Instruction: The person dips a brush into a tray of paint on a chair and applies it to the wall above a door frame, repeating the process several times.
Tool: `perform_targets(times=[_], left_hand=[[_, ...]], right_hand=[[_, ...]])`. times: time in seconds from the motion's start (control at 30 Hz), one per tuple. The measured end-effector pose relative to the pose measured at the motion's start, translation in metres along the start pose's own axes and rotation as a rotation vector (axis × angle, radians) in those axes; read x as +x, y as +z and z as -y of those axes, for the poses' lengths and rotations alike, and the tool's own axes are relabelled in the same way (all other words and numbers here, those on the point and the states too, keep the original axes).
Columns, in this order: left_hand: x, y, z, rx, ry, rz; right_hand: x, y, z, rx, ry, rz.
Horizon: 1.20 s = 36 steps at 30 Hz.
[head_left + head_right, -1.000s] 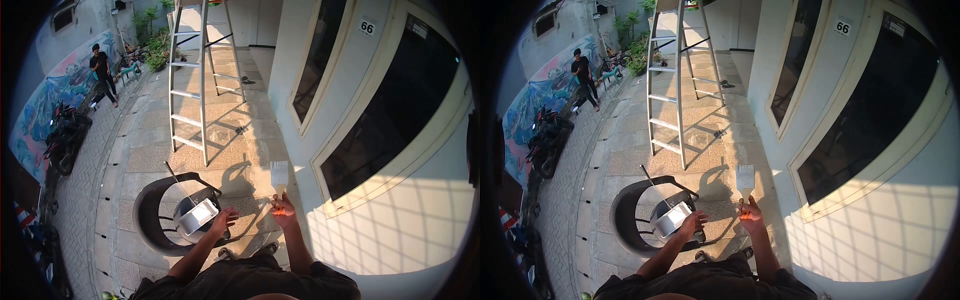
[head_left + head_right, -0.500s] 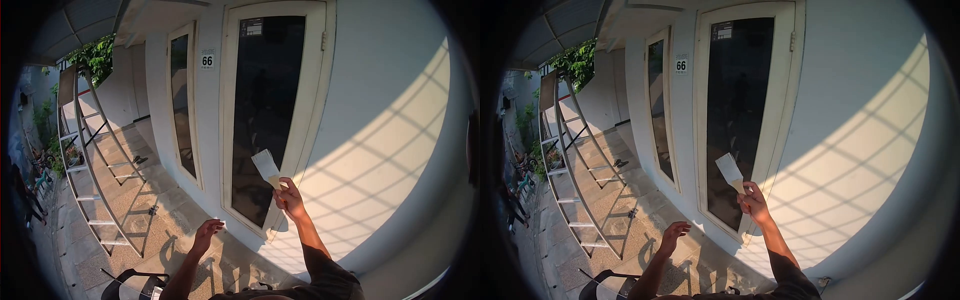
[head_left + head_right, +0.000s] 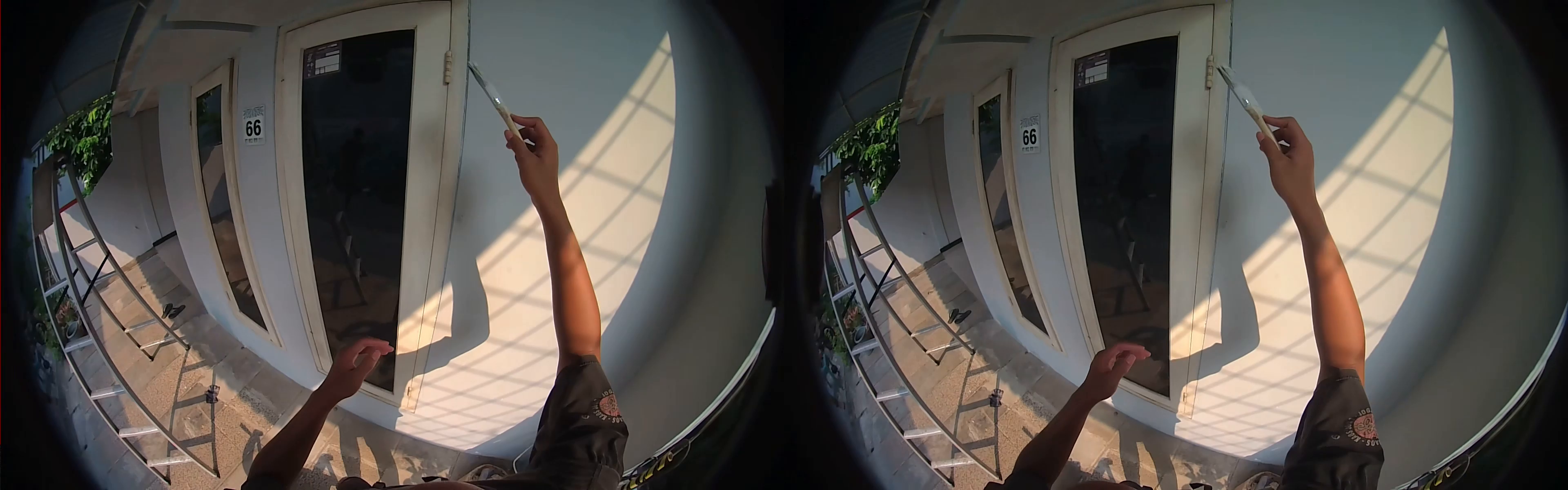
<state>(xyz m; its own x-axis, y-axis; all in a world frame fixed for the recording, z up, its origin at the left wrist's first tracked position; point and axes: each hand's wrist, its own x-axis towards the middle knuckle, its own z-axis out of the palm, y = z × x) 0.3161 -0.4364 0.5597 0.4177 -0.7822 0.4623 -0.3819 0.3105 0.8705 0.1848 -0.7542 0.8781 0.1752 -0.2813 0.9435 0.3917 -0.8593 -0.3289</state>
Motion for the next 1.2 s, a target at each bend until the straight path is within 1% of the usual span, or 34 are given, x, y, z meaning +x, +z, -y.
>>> perform_targets(times=[0.03, 0.07, 0.1, 0.2, 0.23, 0.27, 0.3, 0.37, 0.43, 0.47, 0.5, 0.57, 0.67, 0.77, 0.83, 0.9, 0.97, 1.03, 1.1, 1.13, 1.2], left_hand=[[0.006, -0.002, 0.002, -0.021, 0.016, 0.041], [0.013, -0.005, 0.008, -0.026, 0.097, 0.050], [0.019, -0.009, 0.010, -0.037, 0.110, 0.057], [0.038, -0.030, 0.006, 0.011, 0.185, 0.109], [0.046, -0.040, 0.006, 0.008, 0.197, 0.115], [0.052, -0.051, 0.007, -0.008, 0.209, 0.128], [0.054, -0.061, 0.009, -0.028, 0.212, 0.142], [0.059, -0.087, 0.009, -0.008, 0.245, 0.157], [0.059, -0.115, 0.010, 0.015, 0.270, 0.169], [0.058, -0.129, 0.012, 0.030, 0.269, 0.158], [0.056, -0.143, 0.012, 0.047, 0.268, 0.147], [0.052, -0.166, 0.012, 0.068, 0.241, 0.140], [0.050, -0.192, 0.024, 0.080, 0.233, 0.126], [0.050, -0.206, 0.035, 0.087, 0.250, 0.138], [0.051, -0.211, 0.039, 0.065, 0.231, 0.130], [0.056, -0.215, 0.043, 0.053, 0.232, 0.121], [0.060, -0.216, 0.049, 0.040, 0.226, 0.113], [0.068, -0.214, 0.054, 0.039, 0.262, 0.103], [0.078, -0.211, 0.058, 0.030, 0.249, 0.101], [0.084, -0.210, 0.059, 0.025, 0.234, 0.103], [0.096, -0.208, 0.061, 0.029, 0.222, 0.101]], right_hand=[[0.014, -0.004, 0.000, -0.089, -0.084, -0.004], [0.028, -0.008, 0.002, -0.177, -0.135, 0.007], [0.040, -0.012, 0.007, -0.261, -0.171, 0.015], [0.067, -0.007, 0.038, -0.476, -0.192, 0.016], [0.078, -0.003, 0.039, -0.484, -0.201, 0.010], [0.088, 0.004, 0.041, -0.443, -0.166, 0.010], [0.096, 0.012, 0.041, -0.402, -0.123, 0.015], [0.108, 0.033, 0.046, -0.411, -0.120, 0.007], [0.123, 0.059, 0.047, -0.422, -0.103, -0.073], [0.137, 0.070, 0.041, -0.512, -0.184, -0.088], [0.148, 0.080, 0.034, -0.512, -0.178, -0.090], [0.160, 0.107, 0.041, -0.802, -0.296, -0.175], [0.185, 0.132, 0.043, -0.847, -0.289, -0.165], [0.216, 0.150, 0.035, -0.843, -0.324, -0.191], [0.234, 0.161, 0.031, -0.898, -0.310, -0.164], [0.252, 0.173, 0.025, -0.846, -0.514, -0.241], [0.274, 0.178, 0.021, -0.852, -0.505, -0.240], [0.285, 0.181, 0.026, -0.859, -0.503, -0.235], [0.285, 0.187, 0.039, -0.816, -0.292, -0.200], [0.292, 0.186, 0.030, -0.813, -0.292, -0.203], [0.313, 0.178, 0.011, -0.877, -0.462, -0.197]])
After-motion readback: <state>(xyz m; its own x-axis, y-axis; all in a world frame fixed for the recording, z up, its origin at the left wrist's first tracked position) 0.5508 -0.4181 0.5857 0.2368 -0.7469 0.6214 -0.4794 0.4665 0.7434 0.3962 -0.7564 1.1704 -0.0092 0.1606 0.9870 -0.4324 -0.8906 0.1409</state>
